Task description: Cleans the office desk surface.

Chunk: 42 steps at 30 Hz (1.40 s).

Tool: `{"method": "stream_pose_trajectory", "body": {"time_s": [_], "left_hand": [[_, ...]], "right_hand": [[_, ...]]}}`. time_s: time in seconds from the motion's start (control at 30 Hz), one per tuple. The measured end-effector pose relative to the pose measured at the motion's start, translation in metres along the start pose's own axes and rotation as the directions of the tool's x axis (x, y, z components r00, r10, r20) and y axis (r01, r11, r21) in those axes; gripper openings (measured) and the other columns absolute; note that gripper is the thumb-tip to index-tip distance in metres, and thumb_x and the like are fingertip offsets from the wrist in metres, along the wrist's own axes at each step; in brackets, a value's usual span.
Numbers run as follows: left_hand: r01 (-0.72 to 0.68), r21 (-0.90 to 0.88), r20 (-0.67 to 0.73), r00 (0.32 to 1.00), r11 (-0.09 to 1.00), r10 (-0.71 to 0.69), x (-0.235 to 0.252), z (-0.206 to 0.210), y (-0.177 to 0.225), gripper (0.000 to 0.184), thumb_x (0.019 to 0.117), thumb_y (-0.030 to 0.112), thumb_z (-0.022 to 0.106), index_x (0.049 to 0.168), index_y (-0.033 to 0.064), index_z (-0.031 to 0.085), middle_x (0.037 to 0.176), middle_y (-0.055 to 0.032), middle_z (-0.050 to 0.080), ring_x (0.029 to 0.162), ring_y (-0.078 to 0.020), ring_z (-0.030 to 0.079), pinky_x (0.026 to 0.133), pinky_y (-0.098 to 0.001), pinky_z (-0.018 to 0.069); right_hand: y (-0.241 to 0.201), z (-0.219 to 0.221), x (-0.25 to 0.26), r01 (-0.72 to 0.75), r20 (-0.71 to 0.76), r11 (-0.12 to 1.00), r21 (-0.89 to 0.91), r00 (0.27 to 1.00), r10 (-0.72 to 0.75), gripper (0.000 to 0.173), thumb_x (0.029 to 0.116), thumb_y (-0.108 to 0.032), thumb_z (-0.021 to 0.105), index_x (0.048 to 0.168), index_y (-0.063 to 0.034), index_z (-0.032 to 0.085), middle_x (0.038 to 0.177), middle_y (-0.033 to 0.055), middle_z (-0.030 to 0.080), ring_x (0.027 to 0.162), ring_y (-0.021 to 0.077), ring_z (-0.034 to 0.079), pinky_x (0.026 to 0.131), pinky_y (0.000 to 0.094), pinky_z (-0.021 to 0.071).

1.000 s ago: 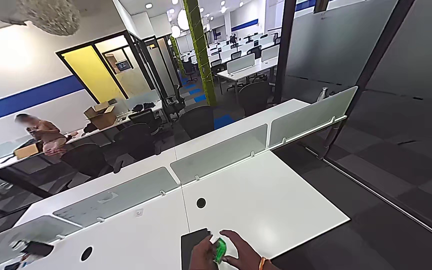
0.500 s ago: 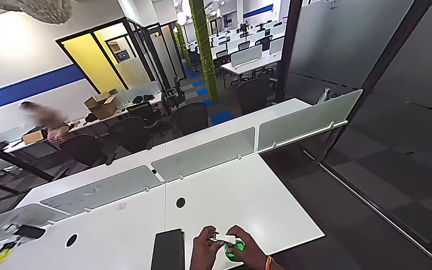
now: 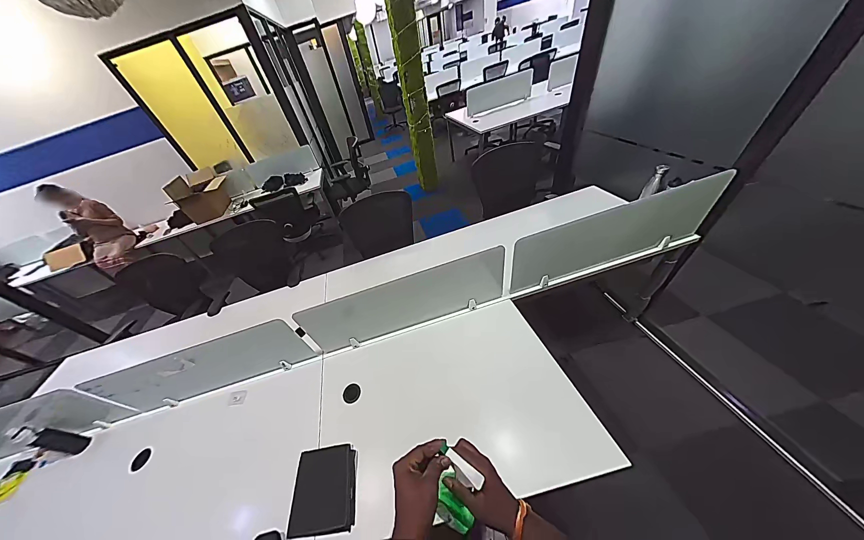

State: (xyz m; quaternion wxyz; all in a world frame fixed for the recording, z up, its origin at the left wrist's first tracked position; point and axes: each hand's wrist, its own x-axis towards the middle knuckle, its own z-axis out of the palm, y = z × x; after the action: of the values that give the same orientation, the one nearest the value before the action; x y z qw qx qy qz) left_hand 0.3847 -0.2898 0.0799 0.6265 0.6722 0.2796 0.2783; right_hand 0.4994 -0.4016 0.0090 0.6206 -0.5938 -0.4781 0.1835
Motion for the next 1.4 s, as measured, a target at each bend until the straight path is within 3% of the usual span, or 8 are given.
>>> {"method": "stream_pose_trajectory", "body": {"time_s": [0.13, 0.27, 0.47, 0.63, 0.77, 0.97, 1.2, 1.4], "left_hand": [[-0.073, -0.041, -0.011, 0.997, 0.997, 0.073, 0.01, -0.001, -0.001, 0.017, 0.0837, -0.007, 0.074, 0.101, -0.0054, 0.076, 0.101, -0.0126, 0.078, 0.084, -0.0156, 0.075, 0.079, -0.031, 0.0632], [-0.105, 0.004, -0.008, 0.994, 0.994, 0.105, 0.016, 0.001, 0.001, 0.009, 0.0855, -0.004, 0.074, 0.094, -0.0031, 0.076, 0.108, -0.0137, 0.076, 0.091, -0.0171, 0.074, 0.082, -0.0318, 0.0626], [0.058, 0.188, -0.046, 0.998, 0.981, -0.05, 0.025, -0.002, -0.008, 0.022, 0.0949, 0.008, 0.068, 0.115, 0.0016, 0.074, 0.094, -0.0064, 0.077, 0.075, -0.0107, 0.071, 0.074, -0.0286, 0.0605], [0.301, 0.362, 0.021, 0.943, 0.882, -0.331, 0.014, -0.033, -0.065, 0.026, 0.0968, 0.012, 0.066, 0.12, 0.0006, 0.071, 0.116, -0.0127, 0.074, 0.087, -0.017, 0.074, 0.084, -0.0372, 0.0617], [0.42, 0.495, 0.009, 0.872, 0.76, -0.489, -0.008, -0.061, -0.115, 0.027, 0.0975, 0.015, 0.067, 0.118, -0.001, 0.07, 0.115, -0.0167, 0.073, 0.092, -0.0239, 0.074, 0.088, -0.0447, 0.0602], [0.468, 0.761, -0.091, 0.763, 0.45, -0.64, -0.041, -0.112, -0.182, 0.031, 0.0976, 0.026, 0.064, 0.117, 0.0037, 0.072, 0.112, -0.0167, 0.074, 0.106, -0.0313, 0.071, 0.097, -0.0559, 0.0545], [0.504, 0.844, -0.191, 0.604, 0.185, -0.774, -0.08, -0.166, -0.23, 0.032, 0.0969, 0.031, 0.065, 0.116, 0.0059, 0.073, 0.113, -0.0178, 0.073, 0.109, -0.0343, 0.069, 0.094, -0.0579, 0.054], [0.572, 0.813, -0.262, 0.52, 0.104, -0.813, -0.099, -0.186, -0.237, 0.031, 0.096, 0.032, 0.067, 0.113, 0.0062, 0.073, 0.11, -0.0187, 0.073, 0.107, -0.0349, 0.07, 0.09, -0.0587, 0.055]], "right_hand": [[-0.001, -0.003, 0.019, 0.094, -0.059, 0.996, -0.008, 0.994, -0.094, 0.027, 0.0941, -0.03, 0.07, 0.098, -0.003, 0.07, 0.093, 0.0092, 0.065, 0.091, 0.0144, 0.063, 0.083, 0.0291, 0.0551], [0.0, -0.016, 0.033, 0.115, 0.037, 0.988, 0.106, 0.992, -0.119, 0.031, 0.0964, -0.025, 0.068, 0.111, 0.002, 0.068, 0.122, 0.0155, 0.066, 0.116, 0.0181, 0.063, 0.102, 0.0331, 0.0543], [0.003, -0.033, 0.048, -0.011, -0.194, 0.992, 0.124, 0.98, 0.036, 0.019, 0.0961, -0.018, 0.064, 0.099, 0.0005, 0.069, 0.087, 0.003, 0.072, 0.08, 0.0044, 0.068, 0.077, 0.023, 0.0586], [0.039, -0.061, 0.032, -0.197, -0.351, 0.98, -0.04, 0.921, 0.171, 0.018, 0.0911, -0.02, 0.065, 0.086, -0.0028, 0.069, 0.076, 0.0028, 0.068, 0.071, 0.0074, 0.066, 0.07, 0.0274, 0.0582], [0.059, -0.092, -0.001, -0.336, -0.362, 0.914, -0.227, 0.901, 0.241, 0.026, 0.0887, -0.028, 0.065, 0.083, -0.0029, 0.069, 0.074, 0.0072, 0.066, 0.072, 0.0146, 0.065, 0.07, 0.0371, 0.0557], [0.062, -0.139, -0.045, -0.283, -0.146, 0.949, -0.135, 0.953, 0.264, 0.023, 0.0938, -0.023, 0.063, 0.091, -0.0013, 0.07, 0.081, 0.0035, 0.069, 0.074, 0.0047, 0.065, 0.073, 0.0244, 0.0569], [0.05, -0.229, -0.079, -0.439, -0.754, 0.875, -0.203, 0.641, 0.147, 0.032, 0.095, -0.018, 0.06, 0.102, 0.0127, 0.065, 0.084, 0.0075, 0.07, 0.075, 0.0038, 0.067, 0.078, 0.0241, 0.0586], [0.038, -0.235, -0.12, -0.536, -0.507, 0.758, -0.371, 0.801, 0.318, 0.037, 0.0896, -0.027, 0.064, 0.1, 0.008, 0.07, 0.088, 0.0179, 0.071, 0.078, 0.0174, 0.067, 0.079, 0.0378, 0.0568]]}}
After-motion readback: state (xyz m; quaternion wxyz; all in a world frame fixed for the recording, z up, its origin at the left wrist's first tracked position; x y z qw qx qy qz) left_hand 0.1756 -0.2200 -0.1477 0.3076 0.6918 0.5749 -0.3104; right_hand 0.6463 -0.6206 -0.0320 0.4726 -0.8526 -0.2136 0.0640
